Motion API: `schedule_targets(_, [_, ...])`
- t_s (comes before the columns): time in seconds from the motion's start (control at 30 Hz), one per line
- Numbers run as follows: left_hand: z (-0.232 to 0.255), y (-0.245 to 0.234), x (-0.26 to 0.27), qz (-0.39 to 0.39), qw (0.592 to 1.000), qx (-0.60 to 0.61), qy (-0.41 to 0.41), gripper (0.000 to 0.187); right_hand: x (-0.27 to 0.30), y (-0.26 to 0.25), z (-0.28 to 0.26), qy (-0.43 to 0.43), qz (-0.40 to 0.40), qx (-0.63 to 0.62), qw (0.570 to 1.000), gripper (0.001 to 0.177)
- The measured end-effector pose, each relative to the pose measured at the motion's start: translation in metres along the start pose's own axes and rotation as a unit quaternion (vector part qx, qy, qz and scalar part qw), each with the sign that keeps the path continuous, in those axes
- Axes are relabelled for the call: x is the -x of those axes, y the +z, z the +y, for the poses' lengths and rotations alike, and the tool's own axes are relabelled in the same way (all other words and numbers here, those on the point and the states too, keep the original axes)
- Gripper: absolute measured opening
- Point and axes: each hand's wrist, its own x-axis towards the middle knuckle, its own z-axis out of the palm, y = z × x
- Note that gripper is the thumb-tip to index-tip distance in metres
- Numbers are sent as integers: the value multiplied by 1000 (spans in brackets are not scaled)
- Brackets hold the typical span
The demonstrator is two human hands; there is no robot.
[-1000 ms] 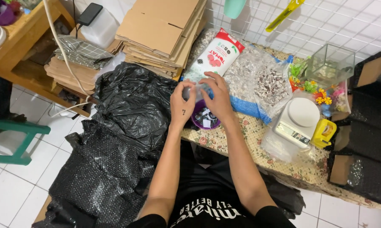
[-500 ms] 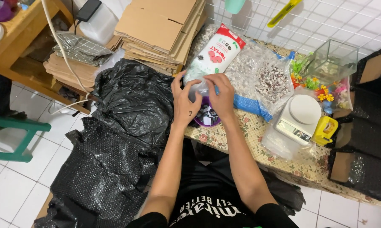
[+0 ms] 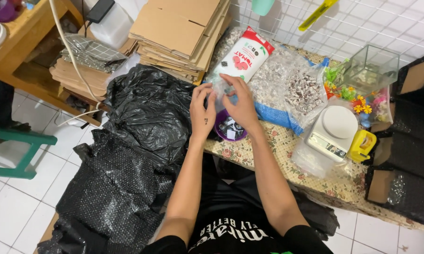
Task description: Packing small components into boxes, wrapping them in bubble wrap, and scooping white pellets into bags.
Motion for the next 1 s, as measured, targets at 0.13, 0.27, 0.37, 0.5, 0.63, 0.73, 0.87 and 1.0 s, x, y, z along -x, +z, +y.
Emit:
schedule_targets(0.13, [6, -4, 3, -21, 999, 27, -21, 16, -6, 4, 16, 8, 81, 9, 997, 27])
schedule_targets(0.27, [-2, 1, 7, -50, 997, -35, -48, 39, -7, 8, 14, 73, 135, -122, 981, 15])
schedule_targets(0.37, [-4, 5, 5, -43, 996, -52, -56, 42, -7, 10, 14, 52, 127, -135, 981, 14])
schedule_targets(0.5, [3, 5, 3, 7, 999, -50, -19, 43, -5, 0, 6, 32, 56, -117, 991, 16])
schedule_targets(0.63, [3, 0, -3, -34, 996, -88, 4, 51, -3, -18, -26, 38, -62, -74, 995, 23])
schedule_targets(0.73, [-30, 13, -15, -39, 989, -142, 17, 53, -2, -23, -23, -21, -80, -59, 995, 20])
schedule_targets(0.87, [-44, 23, -26, -14, 987, -159, -17, 28, 2, -39, -37, -89, 8, -187, 978, 11])
schedule_targets(1.0, [-44, 27, -38, 5, 976, -202, -83, 21, 4, -75, -32, -107, 183, -286, 934, 11])
